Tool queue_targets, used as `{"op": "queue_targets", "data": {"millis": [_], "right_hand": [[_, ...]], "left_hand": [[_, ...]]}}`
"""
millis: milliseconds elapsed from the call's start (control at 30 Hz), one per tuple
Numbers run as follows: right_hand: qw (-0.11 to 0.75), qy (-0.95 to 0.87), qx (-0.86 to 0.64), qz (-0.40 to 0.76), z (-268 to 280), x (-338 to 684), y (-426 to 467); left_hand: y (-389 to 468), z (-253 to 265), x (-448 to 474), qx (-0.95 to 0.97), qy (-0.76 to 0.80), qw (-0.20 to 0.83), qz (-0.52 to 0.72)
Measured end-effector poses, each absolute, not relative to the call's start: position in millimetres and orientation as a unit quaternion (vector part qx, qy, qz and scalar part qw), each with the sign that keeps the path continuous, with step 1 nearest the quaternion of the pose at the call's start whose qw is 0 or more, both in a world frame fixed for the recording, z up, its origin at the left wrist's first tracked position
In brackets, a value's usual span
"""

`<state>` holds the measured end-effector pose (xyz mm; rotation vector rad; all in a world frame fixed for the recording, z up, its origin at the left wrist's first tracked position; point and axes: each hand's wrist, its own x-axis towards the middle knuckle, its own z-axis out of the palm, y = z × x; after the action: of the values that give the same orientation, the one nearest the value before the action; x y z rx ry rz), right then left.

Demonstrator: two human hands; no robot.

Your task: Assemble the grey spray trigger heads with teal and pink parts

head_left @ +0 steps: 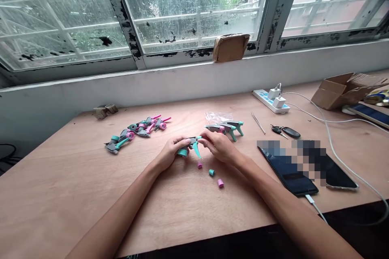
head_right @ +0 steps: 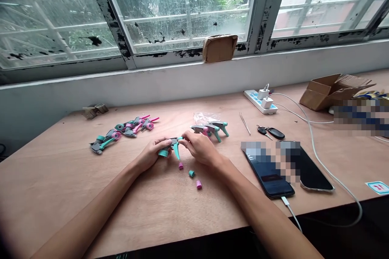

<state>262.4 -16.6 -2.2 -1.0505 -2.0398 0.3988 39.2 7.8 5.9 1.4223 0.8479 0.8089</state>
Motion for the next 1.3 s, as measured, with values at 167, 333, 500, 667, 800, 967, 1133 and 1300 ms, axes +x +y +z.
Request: {"op": "queue_targets", "data": {"millis": [167,333,500,667,800,967,1133,1300], "right_hand": [[0.356,-0.811,-0.442,0.144,0.5,264.1,-18.9],[0.405,-0.789,-0.431,0.168,5.9,260.8,-24.3],[0.461,-0.746,-0.376,0.300,4.1,259.6,-23.6],[0.470,-0.717,-0.359,0.368,2.9,261.2,-22.0],[0.464,-0.725,-0.376,0.343,4.2,261.3,-20.8],[0.421,-0.778,-0.429,0.182,1.7,263.7,-19.6],[0.434,-0.789,-0.409,0.147,1.7,265.3,-20.8],[0.434,-0.808,-0.365,0.157,6.0,265.9,-22.4]], "left_hand": [[4.5,11.0,40.3,0.638,0.366,0.591,0.330],[4.3,10.7,42.1,0.626,0.370,0.599,0.336],[4.5,7.8,42.7,0.617,0.371,0.603,0.345],[3.4,9.6,43.2,0.616,0.371,0.599,0.352],[3.8,9.9,42.3,0.625,0.373,0.591,0.347],[4.0,6.0,41.6,0.653,0.376,0.570,0.328],[4.2,5.8,43.2,0.652,0.383,0.564,0.331],[4.9,8.0,43.7,0.635,0.383,0.567,0.359]]}}
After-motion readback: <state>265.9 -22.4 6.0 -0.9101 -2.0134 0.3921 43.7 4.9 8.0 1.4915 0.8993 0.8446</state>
